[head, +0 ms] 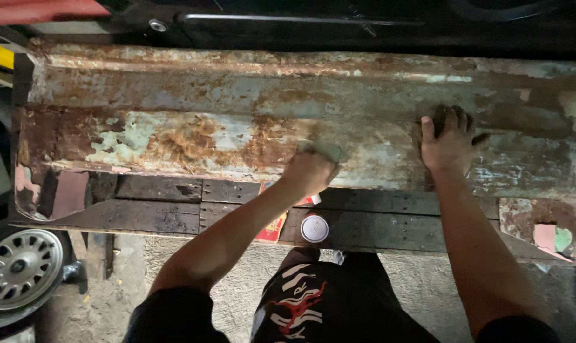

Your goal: The person uses a sanding block to sand a long, rusty metal panel resting on a wooden workbench. The person moves the sanding block back and forth along the surface, removing rust and old paint.

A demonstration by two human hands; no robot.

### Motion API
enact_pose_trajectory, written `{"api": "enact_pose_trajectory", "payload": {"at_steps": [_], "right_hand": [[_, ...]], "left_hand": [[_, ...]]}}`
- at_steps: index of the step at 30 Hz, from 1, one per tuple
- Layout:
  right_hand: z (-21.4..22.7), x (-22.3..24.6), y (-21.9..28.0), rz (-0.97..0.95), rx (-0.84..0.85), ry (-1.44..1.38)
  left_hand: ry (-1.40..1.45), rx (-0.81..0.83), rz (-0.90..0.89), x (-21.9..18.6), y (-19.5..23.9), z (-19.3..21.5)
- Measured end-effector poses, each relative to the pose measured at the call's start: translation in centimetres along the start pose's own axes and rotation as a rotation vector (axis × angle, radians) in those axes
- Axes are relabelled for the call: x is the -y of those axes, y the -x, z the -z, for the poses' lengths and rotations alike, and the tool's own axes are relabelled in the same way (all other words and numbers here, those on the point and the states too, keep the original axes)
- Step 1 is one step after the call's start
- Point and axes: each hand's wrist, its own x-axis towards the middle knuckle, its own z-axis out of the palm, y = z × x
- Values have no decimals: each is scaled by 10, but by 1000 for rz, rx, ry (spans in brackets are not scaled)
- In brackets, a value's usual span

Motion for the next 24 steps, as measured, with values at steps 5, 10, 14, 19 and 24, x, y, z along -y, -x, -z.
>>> {"api": "enact_pose_trajectory", "payload": {"at_steps": [5, 10, 14, 19, 24], "right_hand": [[7, 11, 1, -61, 51, -9], [13, 13, 3, -62, 32, -6], [8, 11, 2, -40, 7, -26], [3, 5, 4, -32, 9, 2], [5, 9, -2, -29, 16, -2]], "left_hand": [[9, -283, 192, 24, -39, 7], [123, -263, 305, 29, -68, -10], [83, -209, 166, 22, -21, -16], [237, -141, 263, 15, 3, 10], [332, -323, 206, 14, -10, 43]]}}
